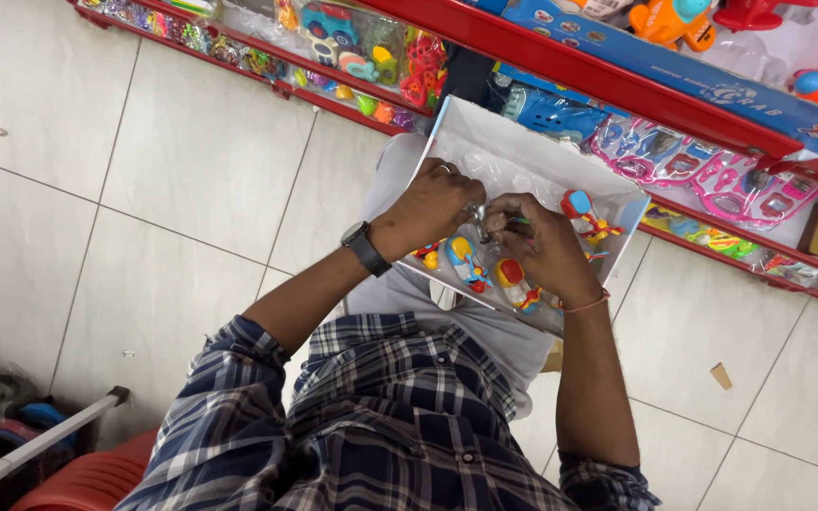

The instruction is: Organizing and arranging various small toys and toy boxes on a shelf.

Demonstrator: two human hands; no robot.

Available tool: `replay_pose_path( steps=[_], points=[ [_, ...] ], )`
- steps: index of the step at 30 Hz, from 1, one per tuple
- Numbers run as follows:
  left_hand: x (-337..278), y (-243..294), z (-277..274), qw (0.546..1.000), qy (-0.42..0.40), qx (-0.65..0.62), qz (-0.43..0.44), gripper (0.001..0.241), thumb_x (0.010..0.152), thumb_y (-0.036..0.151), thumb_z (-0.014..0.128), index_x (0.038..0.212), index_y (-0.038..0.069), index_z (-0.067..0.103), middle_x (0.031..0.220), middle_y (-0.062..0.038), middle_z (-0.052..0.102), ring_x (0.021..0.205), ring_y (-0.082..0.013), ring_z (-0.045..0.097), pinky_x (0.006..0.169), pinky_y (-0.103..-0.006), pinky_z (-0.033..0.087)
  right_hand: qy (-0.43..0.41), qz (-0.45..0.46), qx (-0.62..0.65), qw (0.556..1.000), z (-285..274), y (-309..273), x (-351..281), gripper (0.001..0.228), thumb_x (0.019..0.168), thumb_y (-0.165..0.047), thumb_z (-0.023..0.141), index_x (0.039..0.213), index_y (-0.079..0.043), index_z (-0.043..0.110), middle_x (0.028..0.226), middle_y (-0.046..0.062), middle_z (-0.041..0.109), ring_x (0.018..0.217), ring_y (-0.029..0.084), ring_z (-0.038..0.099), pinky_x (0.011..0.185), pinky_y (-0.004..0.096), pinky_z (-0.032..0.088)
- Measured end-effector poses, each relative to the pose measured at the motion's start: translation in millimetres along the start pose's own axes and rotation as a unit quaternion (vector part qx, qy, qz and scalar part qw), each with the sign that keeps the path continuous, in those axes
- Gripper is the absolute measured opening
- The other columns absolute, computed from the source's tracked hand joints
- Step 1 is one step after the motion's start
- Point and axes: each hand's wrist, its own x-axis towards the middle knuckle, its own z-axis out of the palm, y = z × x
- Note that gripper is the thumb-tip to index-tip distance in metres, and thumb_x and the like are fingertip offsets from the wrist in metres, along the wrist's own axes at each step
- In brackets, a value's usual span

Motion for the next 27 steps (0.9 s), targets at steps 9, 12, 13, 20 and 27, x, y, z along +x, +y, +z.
replay_pose_path(
  steps=[9,12,13,20,27],
  points=[
    [6.6,-2.3,16.6,0.997,0.012,0.073,0.011,0.025,0.078,0.011,0.072,0.101,0.016,0.078,0.096,-0.008,0.073,0.102,-0.0297,0.067,0.102,-0.0493,0.038,-0.007,-0.001,0.032,0.999,3.2,6.3,-4.9,0.037,0.090,0.012,0.066,0.124,0.000,0.057,0.111,0.009,0.071,0.105,0.014,0.070,0.096,0.031,0.059],
    [7.7,-3.2,18.9,0.995,0.005,0.100,0.015,0.020,0.076,0.008,0.070,0.093,0.016,0.078,0.093,-0.008,0.073,0.101,-0.0296,0.067,0.104,-0.0500,0.038,-0.013,0.004,0.018,1.000,3.8,7.0,-4.6,0.039,0.089,0.012,0.065,0.125,0.000,0.055,0.112,0.009,0.070,0.105,0.014,0.071,0.098,0.031,0.059],
    [8.7,-3.4,19.1,0.993,0.005,0.112,0.024,0.018,0.075,0.007,0.070,0.089,0.015,0.078,0.090,-0.008,0.073,0.100,-0.0295,0.068,0.105,-0.0506,0.037,-0.015,0.001,0.011,1.000,3.6,5.9,-4.3,0.039,0.089,0.012,0.065,0.125,-0.001,0.055,0.112,0.009,0.071,0.105,0.015,0.071,0.097,0.031,0.060],
    [13.9,-12.4,24.3,0.992,-0.011,0.125,0.031,0.013,0.077,0.008,0.070,0.086,0.014,0.077,0.082,-0.011,0.073,0.098,-0.0291,0.068,0.109,-0.0538,0.034,-0.017,0.003,-0.011,1.000,4.7,8.4,-5.1,0.041,0.089,0.010,0.064,0.128,-0.002,0.055,0.114,0.011,0.070,0.108,0.021,0.072,0.096,0.033,0.059],
    [14.9,-10.8,25.1,0.992,-0.029,0.120,0.026,0.015,0.074,0.020,0.076,0.087,0.015,0.078,0.085,-0.009,0.075,0.098,-0.0298,0.068,0.107,-0.0541,0.034,0.008,-0.086,-0.185,0.979,22.0,12.5,-7.0,0.054,0.075,-0.012,0.082,0.122,-0.001,0.058,0.123,0.019,0.060,0.105,0.039,0.066,0.086,0.042,0.055]
  ],
)
